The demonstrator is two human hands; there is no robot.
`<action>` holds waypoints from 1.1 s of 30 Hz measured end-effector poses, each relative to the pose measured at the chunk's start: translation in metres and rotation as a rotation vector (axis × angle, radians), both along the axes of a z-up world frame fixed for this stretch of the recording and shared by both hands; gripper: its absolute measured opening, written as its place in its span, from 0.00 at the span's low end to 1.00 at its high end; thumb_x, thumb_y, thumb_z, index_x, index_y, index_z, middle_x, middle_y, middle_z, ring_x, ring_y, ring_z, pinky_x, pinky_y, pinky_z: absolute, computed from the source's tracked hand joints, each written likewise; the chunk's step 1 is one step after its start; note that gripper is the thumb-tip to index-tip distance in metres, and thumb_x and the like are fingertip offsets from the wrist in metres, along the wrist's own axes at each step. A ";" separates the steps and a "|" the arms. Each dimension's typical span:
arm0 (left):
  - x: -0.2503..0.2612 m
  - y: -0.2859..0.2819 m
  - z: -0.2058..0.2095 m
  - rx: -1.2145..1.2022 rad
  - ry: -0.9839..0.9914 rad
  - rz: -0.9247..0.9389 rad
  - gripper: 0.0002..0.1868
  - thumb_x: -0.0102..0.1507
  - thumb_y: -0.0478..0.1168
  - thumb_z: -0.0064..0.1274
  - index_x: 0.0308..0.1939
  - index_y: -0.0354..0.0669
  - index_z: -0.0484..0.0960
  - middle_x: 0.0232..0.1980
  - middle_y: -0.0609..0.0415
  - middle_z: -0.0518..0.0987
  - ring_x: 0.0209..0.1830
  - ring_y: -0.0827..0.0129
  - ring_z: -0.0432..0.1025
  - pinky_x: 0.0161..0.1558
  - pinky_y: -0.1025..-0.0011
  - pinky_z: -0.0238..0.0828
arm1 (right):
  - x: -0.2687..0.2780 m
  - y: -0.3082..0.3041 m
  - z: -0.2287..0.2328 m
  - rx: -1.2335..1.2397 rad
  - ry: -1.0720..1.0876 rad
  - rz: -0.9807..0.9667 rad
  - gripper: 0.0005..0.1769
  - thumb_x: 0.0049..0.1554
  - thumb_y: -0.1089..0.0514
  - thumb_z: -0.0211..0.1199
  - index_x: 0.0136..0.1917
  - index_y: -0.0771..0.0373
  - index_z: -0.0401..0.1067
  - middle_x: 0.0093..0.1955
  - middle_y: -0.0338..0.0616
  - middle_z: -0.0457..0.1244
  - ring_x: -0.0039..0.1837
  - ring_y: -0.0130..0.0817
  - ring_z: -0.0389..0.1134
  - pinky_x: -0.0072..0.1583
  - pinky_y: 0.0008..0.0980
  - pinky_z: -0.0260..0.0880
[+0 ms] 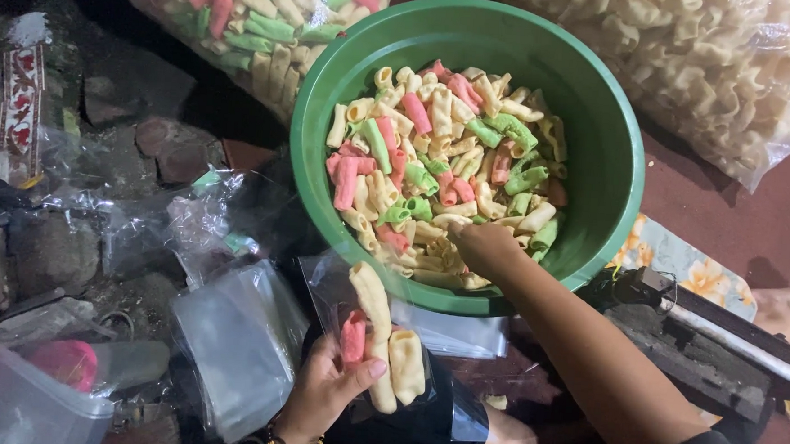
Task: Packing colorful tube-shaped snacks into small plastic bags and sealing them using a manual heat sealer.
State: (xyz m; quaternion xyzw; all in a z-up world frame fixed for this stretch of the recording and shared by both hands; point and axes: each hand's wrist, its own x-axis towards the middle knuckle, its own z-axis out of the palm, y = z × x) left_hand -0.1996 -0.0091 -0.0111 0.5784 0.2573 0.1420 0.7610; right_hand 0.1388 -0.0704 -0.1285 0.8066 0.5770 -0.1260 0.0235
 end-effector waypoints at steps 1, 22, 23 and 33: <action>0.000 0.000 0.000 0.018 0.005 -0.003 0.27 0.58 0.36 0.61 0.61 0.33 0.76 0.54 0.46 0.83 0.50 0.64 0.79 0.54 0.68 0.78 | -0.001 0.000 0.001 0.000 -0.029 0.024 0.06 0.61 0.56 0.50 0.50 0.56 0.66 0.35 0.46 0.67 0.34 0.51 0.70 0.34 0.50 0.67; 0.069 -0.042 0.028 0.580 0.145 -0.328 0.35 0.55 0.38 0.62 0.67 0.44 0.71 0.46 0.53 0.88 0.37 0.65 0.82 0.42 0.71 0.79 | -0.055 -0.097 0.206 1.004 1.361 -0.248 0.12 0.65 0.60 0.51 0.61 0.60 0.64 0.65 0.49 0.65 0.66 0.40 0.69 0.68 0.43 0.72; 0.074 -0.046 0.027 0.568 0.092 -0.306 0.33 0.54 0.37 0.63 0.63 0.41 0.73 0.46 0.54 0.87 0.39 0.66 0.82 0.44 0.72 0.79 | -0.063 -0.105 0.216 0.813 1.131 -0.167 0.13 0.65 0.56 0.50 0.61 0.60 0.67 0.62 0.47 0.69 0.63 0.37 0.72 0.65 0.41 0.77; 0.097 -0.078 0.043 0.593 0.090 -0.445 0.38 0.52 0.32 0.61 0.68 0.48 0.72 0.45 0.56 0.86 0.29 0.70 0.80 0.37 0.73 0.78 | -0.063 -0.187 0.252 0.624 0.551 -0.261 0.26 0.47 0.72 0.62 0.59 0.60 0.74 0.52 0.43 0.70 0.44 0.37 0.75 0.43 0.35 0.75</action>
